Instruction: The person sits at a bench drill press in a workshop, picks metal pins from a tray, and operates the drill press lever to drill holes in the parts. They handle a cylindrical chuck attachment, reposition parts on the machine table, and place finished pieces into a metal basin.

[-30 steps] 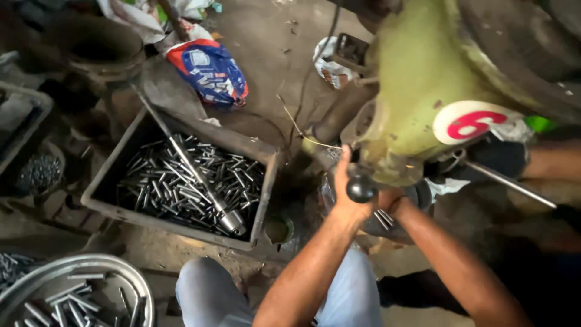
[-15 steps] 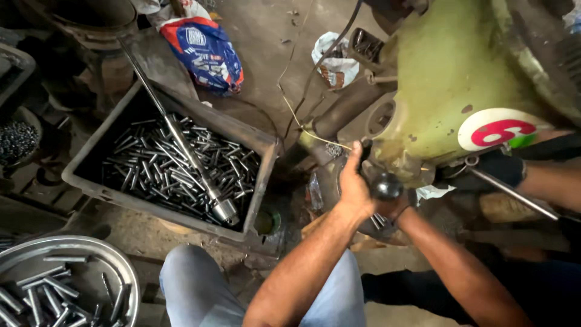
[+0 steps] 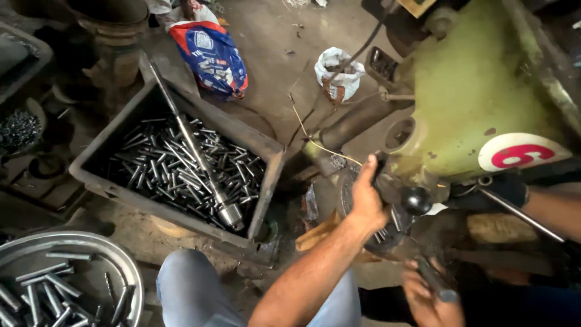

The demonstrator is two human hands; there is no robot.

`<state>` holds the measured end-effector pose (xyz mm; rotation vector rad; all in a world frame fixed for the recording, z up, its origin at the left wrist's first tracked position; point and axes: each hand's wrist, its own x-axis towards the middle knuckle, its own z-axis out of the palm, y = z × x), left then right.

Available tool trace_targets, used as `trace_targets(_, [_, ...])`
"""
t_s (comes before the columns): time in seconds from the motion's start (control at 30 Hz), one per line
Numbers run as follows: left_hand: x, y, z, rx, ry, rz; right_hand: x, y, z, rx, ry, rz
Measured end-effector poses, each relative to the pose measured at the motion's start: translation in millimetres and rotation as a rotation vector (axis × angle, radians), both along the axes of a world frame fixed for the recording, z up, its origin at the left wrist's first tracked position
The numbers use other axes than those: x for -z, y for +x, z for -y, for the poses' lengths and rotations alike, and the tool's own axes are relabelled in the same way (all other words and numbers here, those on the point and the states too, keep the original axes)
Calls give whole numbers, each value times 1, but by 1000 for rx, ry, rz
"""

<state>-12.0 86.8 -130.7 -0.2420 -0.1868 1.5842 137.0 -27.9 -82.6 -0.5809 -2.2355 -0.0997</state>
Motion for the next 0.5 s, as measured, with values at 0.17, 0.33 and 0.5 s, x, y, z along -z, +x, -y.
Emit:
trace_targets(0.17, [-2, -1, -1, -36, -64, -27, -126, -68, -3, -198, 155, 84])
trace_targets(0.33, [-5, -3, -1, -51, -90, -61, -206, -154, -15, -248, 158, 269])
trace_targets(0.5, [-4, -2, -3, -55, -85, -61, -244, -239, -48, -173, 115, 673])
